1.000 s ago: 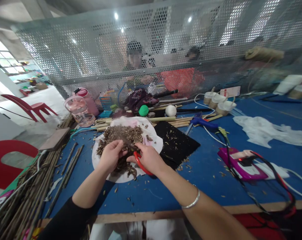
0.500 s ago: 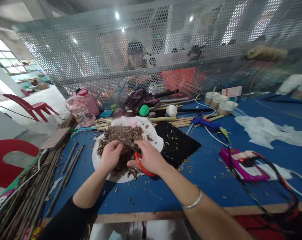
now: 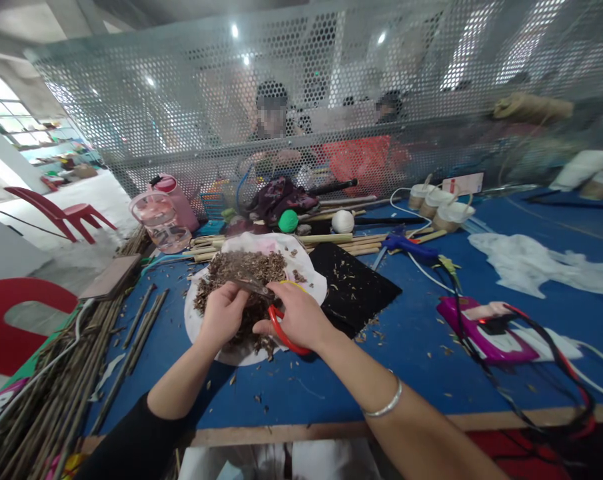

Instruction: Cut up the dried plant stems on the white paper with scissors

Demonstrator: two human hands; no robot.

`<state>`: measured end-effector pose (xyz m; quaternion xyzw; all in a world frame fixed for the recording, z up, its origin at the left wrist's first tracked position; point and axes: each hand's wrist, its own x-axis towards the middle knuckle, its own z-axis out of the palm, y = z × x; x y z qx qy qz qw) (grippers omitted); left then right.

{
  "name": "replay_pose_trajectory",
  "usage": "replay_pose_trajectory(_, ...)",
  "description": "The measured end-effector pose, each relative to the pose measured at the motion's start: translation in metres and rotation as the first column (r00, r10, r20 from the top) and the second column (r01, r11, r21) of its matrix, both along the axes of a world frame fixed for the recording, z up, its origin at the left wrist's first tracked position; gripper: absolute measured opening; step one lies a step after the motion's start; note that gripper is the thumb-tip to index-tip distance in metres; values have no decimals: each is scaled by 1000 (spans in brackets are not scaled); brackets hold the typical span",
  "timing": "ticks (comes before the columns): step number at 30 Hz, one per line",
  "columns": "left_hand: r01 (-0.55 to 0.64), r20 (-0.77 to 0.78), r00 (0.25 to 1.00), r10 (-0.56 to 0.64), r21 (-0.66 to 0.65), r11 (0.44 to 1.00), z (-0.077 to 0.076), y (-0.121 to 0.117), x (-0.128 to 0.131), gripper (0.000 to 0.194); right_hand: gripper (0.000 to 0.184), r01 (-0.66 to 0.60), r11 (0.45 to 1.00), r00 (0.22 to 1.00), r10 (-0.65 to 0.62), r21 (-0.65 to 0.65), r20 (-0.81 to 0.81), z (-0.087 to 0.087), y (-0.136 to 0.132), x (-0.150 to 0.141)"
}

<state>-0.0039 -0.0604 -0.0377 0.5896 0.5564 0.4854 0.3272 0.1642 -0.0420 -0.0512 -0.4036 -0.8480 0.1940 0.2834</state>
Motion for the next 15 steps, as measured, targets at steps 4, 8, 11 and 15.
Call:
replay_pose_trajectory(4,-10,-51,999,11,28,1000,1,0,-1,22,66,40,999,999,-40,-20,10,1,-1,1)
replay_pose_trajectory(8,-40,-121,992,39,-3,999,0,0,-4,24,56,46,997,999,-45,-68,25,6,-3,0)
replay_pose_trajectory(11,-54,-154,987,44,-57,997,-1,1,-6,27,47,49,993,999,-46,-108,26,8,-5,0)
replay_pose_trajectory(15,-43,-168,985,26,-101,994,0,1,-6,30,42,39,983,999,-40,-180,-2,4,-6,0)
